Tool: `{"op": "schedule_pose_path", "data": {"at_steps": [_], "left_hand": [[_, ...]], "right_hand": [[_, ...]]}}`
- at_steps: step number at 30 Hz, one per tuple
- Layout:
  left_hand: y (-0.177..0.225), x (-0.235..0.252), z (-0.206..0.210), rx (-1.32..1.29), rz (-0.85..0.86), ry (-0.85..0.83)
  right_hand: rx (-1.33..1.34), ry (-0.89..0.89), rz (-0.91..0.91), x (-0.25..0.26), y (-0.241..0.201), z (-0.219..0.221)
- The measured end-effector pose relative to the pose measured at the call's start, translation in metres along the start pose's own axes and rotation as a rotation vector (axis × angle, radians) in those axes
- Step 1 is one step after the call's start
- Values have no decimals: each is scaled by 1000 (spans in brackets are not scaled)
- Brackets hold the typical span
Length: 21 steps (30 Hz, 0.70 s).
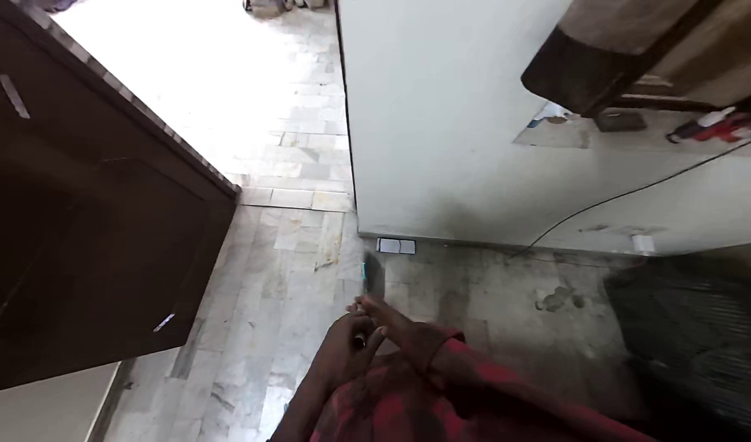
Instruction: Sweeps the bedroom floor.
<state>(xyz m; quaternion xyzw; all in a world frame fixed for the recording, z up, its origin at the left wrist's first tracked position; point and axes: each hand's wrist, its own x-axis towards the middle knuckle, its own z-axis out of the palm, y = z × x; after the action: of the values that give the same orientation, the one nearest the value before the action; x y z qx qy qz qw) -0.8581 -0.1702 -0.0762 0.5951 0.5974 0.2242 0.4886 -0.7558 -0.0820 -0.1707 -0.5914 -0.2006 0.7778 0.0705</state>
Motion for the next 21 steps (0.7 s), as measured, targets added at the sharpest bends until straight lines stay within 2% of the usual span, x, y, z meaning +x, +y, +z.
{"op": "schedule_pose_path", "data": {"at_steps": [2,4,7,10,12,15,17,18,20,21], "left_hand": [[-10,-14,-21,93,-10,-11],[-15,-26,-33,153,-67,-20],[-10,-40,-38,170,-159,0],[11,-54,-42,113,-157,22],[20,-65,-44,62,-108,48],[24,-76,-50,-26,-25,76],[21,-82,-54,-107,47,142],[19,-85,-57,-147,88,175],[14,-88,-63,-250,154,229],[10,-87,-66,-307,183,257]], "right_hand": [[136,-92,-19,38,22,30],[64,-146,5,54,29,58],[-59,-312,-23,64,41,72],[-205,-270,-87,45,28,90],[-328,-303,-119,44,25,86],[-389,-187,-53,18,12,88],[-311,-288,-70,-5,1,78],[-228,-393,-105,-20,-2,68],[-106,-356,-133,-64,-6,67],[-76,-325,-113,-66,-8,68]]}}
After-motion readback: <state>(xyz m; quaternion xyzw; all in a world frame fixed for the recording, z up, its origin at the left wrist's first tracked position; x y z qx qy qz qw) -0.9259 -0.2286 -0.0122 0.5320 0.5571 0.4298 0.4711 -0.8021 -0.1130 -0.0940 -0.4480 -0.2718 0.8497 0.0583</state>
